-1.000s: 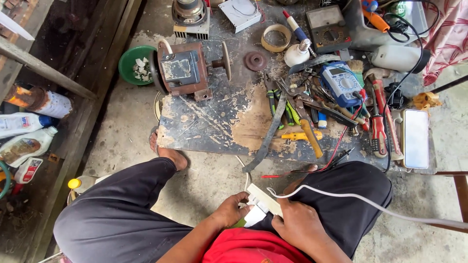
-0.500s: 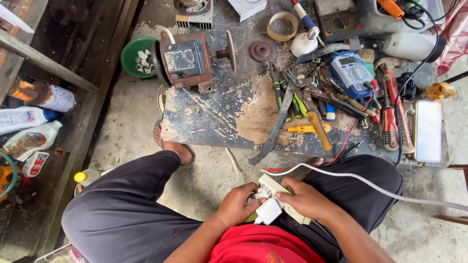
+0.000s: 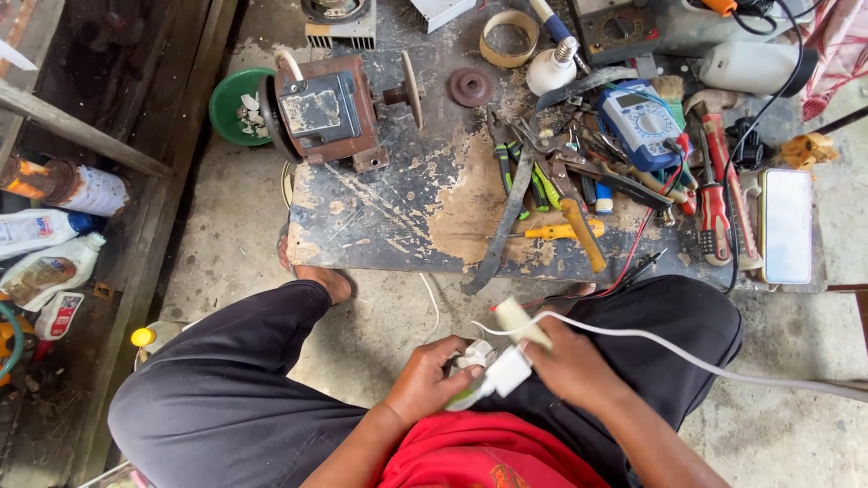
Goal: Using a bench grinder and pliers to shape a metal piece, followed by using a hacksaw blade to cut it.
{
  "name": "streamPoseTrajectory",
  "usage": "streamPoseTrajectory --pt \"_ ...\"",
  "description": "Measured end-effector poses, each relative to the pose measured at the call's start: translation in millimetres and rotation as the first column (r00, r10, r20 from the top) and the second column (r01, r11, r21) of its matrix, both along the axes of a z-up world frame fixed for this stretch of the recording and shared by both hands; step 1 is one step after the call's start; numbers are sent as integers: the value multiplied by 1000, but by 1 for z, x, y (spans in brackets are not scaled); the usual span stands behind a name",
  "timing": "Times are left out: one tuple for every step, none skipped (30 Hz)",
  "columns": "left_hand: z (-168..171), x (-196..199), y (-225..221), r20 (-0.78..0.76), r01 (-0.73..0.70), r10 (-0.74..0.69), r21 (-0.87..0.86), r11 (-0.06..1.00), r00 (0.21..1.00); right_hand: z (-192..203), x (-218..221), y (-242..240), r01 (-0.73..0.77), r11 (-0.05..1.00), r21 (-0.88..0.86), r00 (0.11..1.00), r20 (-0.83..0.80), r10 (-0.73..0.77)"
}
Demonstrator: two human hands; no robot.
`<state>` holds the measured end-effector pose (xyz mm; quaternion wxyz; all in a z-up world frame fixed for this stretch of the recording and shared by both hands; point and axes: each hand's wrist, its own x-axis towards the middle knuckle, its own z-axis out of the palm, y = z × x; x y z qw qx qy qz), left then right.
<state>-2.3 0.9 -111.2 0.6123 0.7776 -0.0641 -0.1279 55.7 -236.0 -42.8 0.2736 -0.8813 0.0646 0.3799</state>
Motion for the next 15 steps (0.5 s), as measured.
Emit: streamPoseTrajectory --pt "6 0 5 -34 -32 32 7 999 999 1 3 -3 32 999 30 997 74 -35" --pt "12 0 10 -68 -64 65 15 998 996 2 5 -5 63 996 63 987 147 -71" --pt "5 1 10 -65 -67 68 7 998 996 7 10 -7 59 997 54 986 151 -66" --pt "-1 2 10 -84 -152 153 21 988 985 13 15 -9 36 999 17 998 55 -37" --pt "-8 3 15 -102 -229 233 45 972 967 17 18 -7 17 1000 -9 999 -43 -17" --pt "-17 5 16 -99 -226 230 46 973 968 25 18 -10 20 1000 -8 999 -41 -20" --pt "-26 5 18 -147 -280 301 145 949 942 32 17 -12 0 999 -36 999 -39 -2" --pt "-35 4 21 -186 -325 373 244 914 909 40 15 -14 -19 998 -63 999 -38 16" --pt "-47 3 24 -187 -326 374 243 914 909 55 15 -16 -20 998 -65 999 -38 17" --pt "-58 2 27 -255 -368 439 280 887 862 70 15 -19 -37 992 -118 995 -92 26" --pt "-69 4 32 -312 -408 502 320 855 807 85 16 -20 -54 984 -167 990 -139 31" --pt "-75 9 36 -305 -411 503 319 854 808 91 19 -33 -55 985 -166 991 -132 33" --pt "-81 9 39 -335 -434 548 360 826 766 96 18 -46 -24 984 -177 995 -102 6" --pt "-88 10 42 -361 -453 592 402 796 721 102 17 -60 7 982 -187 997 -71 -21" --pt "-93 11 45 -357 -453 591 400 796 724 118 22 -66 10 983 -186 998 -66 -23"
